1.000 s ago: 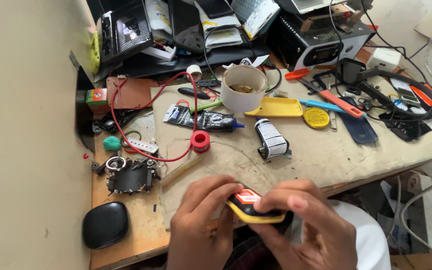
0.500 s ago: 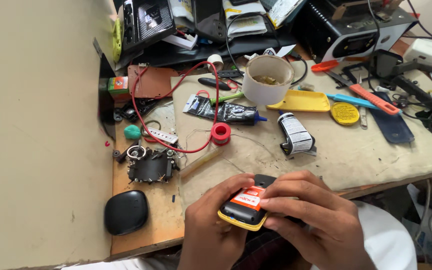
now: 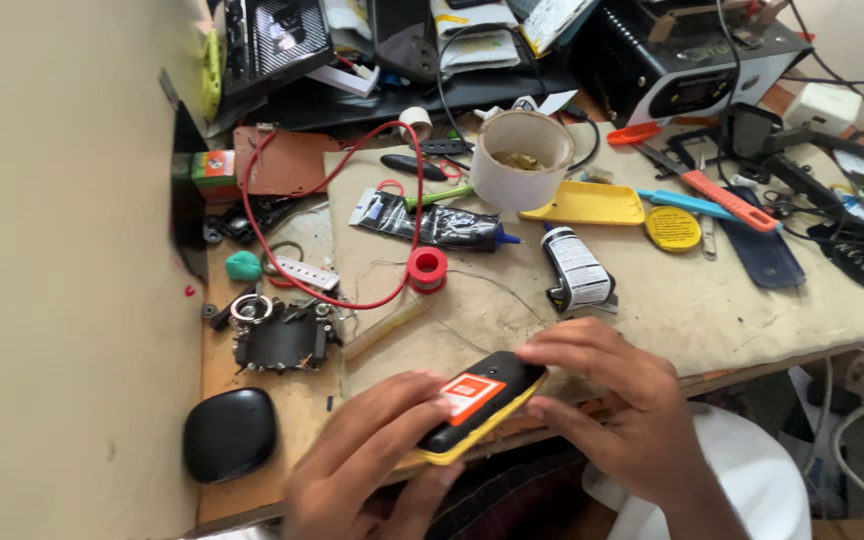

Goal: The person repairs a feature phone at a cluttered workbench. They apply adhesive from a tube to the phone, press the keypad buttons to test it, pry open the yellow housing, and separate the keypad and internal components from the case.

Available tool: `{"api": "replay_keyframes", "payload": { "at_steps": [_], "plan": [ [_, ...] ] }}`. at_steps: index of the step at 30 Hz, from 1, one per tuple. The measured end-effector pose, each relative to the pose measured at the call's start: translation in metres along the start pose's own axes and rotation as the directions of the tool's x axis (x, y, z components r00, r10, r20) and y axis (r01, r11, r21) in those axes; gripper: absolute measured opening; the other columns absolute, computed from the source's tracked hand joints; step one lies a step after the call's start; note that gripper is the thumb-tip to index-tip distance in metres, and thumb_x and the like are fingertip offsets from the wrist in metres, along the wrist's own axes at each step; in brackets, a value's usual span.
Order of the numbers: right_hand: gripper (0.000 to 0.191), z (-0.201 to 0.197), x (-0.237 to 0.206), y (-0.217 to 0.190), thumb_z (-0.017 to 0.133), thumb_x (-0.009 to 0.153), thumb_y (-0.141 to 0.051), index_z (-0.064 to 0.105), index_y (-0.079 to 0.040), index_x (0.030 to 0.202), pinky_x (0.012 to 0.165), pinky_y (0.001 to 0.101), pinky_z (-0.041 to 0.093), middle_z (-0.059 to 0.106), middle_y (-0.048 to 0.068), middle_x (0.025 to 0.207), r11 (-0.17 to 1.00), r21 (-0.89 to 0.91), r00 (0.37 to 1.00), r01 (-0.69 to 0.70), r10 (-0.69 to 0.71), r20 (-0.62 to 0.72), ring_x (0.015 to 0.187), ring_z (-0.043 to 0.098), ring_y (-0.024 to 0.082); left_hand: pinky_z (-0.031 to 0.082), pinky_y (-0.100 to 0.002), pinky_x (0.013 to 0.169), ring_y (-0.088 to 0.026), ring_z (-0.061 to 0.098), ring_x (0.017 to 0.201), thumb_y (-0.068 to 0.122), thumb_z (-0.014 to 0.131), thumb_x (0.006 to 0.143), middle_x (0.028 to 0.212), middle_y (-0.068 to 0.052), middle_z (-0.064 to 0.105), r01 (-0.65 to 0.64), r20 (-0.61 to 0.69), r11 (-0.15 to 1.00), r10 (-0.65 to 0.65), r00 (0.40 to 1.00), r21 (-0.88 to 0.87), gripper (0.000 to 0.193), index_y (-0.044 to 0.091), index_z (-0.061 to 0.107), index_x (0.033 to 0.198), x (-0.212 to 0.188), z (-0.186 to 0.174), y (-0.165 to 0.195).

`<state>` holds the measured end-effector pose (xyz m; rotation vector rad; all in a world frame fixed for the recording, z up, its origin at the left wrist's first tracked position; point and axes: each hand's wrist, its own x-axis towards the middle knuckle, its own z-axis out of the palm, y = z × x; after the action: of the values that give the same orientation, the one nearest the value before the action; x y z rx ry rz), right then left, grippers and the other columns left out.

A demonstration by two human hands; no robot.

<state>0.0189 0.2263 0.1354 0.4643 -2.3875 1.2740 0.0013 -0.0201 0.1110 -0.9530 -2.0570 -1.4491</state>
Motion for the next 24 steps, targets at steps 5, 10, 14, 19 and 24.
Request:
{"api": "replay_keyframes", "payload": {
  "at_steps": [5,10,14,19,24],
  "plan": [
    [0.033,0.004,-0.004,0.015,0.08,0.077,0.001,0.076,-0.004,0.109,0.083,0.0298,0.063,0.075,0.008,0.112,0.975,0.143,0.985,-0.171,0.167,0.035,0.1,0.076,0.017,0.057,-0.038,0.105,-0.025,0.074,0.118,0.011,0.081,0.081,0.121,-0.01,0.075,0.088,-0.013,0.977,-0.087,0.996,0.194,0.038,0.006,0.072,0.118,-0.007,-0.012,-0.003],
    [0.03,0.005,-0.006,0.025,0.082,0.077,0.003,0.078,-0.004,0.106,0.082,0.0306,0.063,0.074,0.009,0.114,0.966,0.2,0.986,-0.163,0.153,0.064,0.1,0.076,0.016,0.056,-0.038,0.102,-0.026,0.073,0.119,0.009,0.079,0.081,0.123,-0.014,0.074,0.11,0.074,0.973,-0.127,0.989,0.203,0.038,0.004,0.074,0.119,-0.012,-0.018,-0.012],
    [0.03,0.005,-0.007,0.03,0.081,0.079,0.005,0.079,-0.003,0.108,0.083,0.0284,0.064,0.074,0.01,0.114,0.97,0.215,0.992,-0.117,0.103,0.076,0.103,0.075,0.016,0.057,-0.037,0.101,-0.025,0.073,0.118,0.017,0.082,0.081,0.123,-0.014,0.075,0.084,0.131,0.987,-0.102,0.986,0.139,0.04,0.005,0.073,0.118,-0.015,-0.017,-0.022],
    [0.037,0.016,-0.008,0.023,0.074,0.086,0.003,0.069,0.004,0.123,0.093,0.0289,0.057,0.073,0.013,0.122,0.904,0.362,0.963,-0.228,0.263,-0.05,0.109,0.07,0.017,0.062,-0.035,0.093,-0.024,0.076,0.106,0.021,0.074,0.093,0.112,-0.016,0.081,0.453,-0.093,0.88,-0.468,0.879,-0.143,0.032,0.0,0.076,0.118,-0.025,0.005,-0.018],
    [0.048,0.033,-0.005,-0.001,0.066,0.095,-0.008,0.059,0.011,0.138,0.102,0.0337,0.052,0.072,0.017,0.125,0.771,0.547,0.912,-0.325,0.408,-0.033,0.118,0.067,0.02,0.063,-0.049,0.075,-0.032,0.079,0.089,0.024,0.058,0.095,0.103,-0.022,0.077,0.316,0.056,0.119,-0.868,0.494,-0.941,0.039,-0.008,0.061,0.117,-0.016,0.052,-0.017]
  ]
}}
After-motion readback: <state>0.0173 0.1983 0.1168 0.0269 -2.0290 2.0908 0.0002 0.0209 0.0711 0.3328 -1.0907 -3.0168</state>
